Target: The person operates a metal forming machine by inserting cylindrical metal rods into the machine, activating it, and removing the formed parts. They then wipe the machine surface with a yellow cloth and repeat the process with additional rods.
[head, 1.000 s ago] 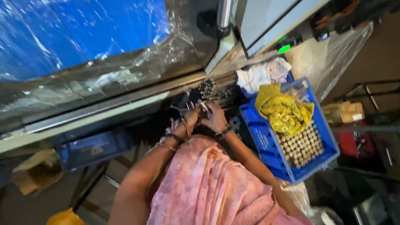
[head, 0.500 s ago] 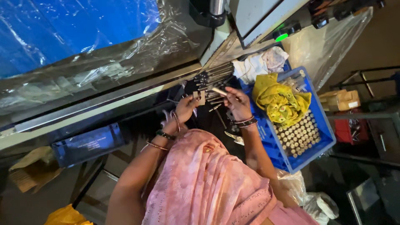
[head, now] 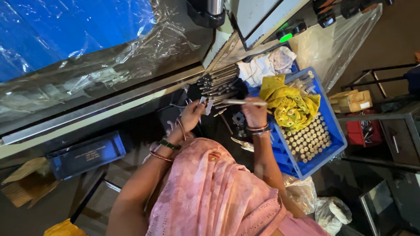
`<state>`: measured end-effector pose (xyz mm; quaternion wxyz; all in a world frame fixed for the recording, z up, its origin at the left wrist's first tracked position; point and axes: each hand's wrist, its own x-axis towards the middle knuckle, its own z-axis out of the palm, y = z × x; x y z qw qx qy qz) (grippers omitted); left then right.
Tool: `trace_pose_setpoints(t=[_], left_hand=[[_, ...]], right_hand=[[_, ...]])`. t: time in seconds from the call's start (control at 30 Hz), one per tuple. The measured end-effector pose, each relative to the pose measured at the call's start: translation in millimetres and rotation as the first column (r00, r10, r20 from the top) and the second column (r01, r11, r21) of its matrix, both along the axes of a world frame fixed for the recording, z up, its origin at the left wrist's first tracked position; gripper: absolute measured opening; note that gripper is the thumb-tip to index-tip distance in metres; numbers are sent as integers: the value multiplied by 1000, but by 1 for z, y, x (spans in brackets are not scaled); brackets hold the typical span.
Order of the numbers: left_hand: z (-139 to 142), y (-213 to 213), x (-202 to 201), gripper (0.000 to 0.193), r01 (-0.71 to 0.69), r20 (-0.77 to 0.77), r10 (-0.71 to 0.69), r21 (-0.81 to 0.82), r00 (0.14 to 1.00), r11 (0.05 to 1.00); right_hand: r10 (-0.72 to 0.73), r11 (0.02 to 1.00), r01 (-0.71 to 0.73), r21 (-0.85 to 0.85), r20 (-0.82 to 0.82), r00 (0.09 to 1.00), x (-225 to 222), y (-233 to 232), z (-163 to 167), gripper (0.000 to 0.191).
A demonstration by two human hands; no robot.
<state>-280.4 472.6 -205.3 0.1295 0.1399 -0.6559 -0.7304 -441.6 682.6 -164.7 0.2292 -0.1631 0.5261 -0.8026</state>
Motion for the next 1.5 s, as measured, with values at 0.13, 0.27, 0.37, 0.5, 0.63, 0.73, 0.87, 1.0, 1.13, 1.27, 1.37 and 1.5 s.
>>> trace_pose_setpoints(t=[0.13,0.27,0.37,0.5,0.63,0.73,0.87,1.0,1.13,1.27,1.37,1.5], left_hand=[[1,7,2,28,-10,87,24,-160,996,987],[7,13,-2,26,-19,85,36,-187,996,982],[6,17,-6,27,-18,141,52,-232,989,972],[-2,18,-10,30,-23,74,48,-310,996,951],[-3,17,-10,36,42,245,-37,-14,969,999],[1,17,-10,37,15,243,-111,364,964,931],[4,22,-11,33,72,132,-184,592,974,802],[-1,29,-15,36,164,-16,-203,654,979,738],[-3,30,-12,42,86,87,-167,583,982,808],[12,33,-8,53,72,-61,-52,408,997,910],[24,36,-8,79,66,-283,-37,94,958,993],[23,44,-6,77,-10,-257,33,92,966,996]], right_hand=[[18,941,97,-325,335,942,-14,-10,10,23],[122,992,-125,-1,208,970,10,-27,-1,15],[207,945,-252,208,216,954,30,-27,-14,22],[166,918,-148,367,-19,986,30,-29,-24,21],[53,931,-21,366,-77,996,25,-28,-20,26],[192,907,-33,421,-342,920,36,-28,-6,52],[389,910,-258,326,-447,806,50,-40,5,81],[302,916,-13,400,-670,679,54,-54,3,68],[301,888,71,455,-689,659,57,-58,2,61],[266,909,-7,417,-565,781,60,-59,0,61],[242,884,86,459,-608,756,58,-59,-11,51],[204,865,133,484,-581,788,66,-54,-37,40]])
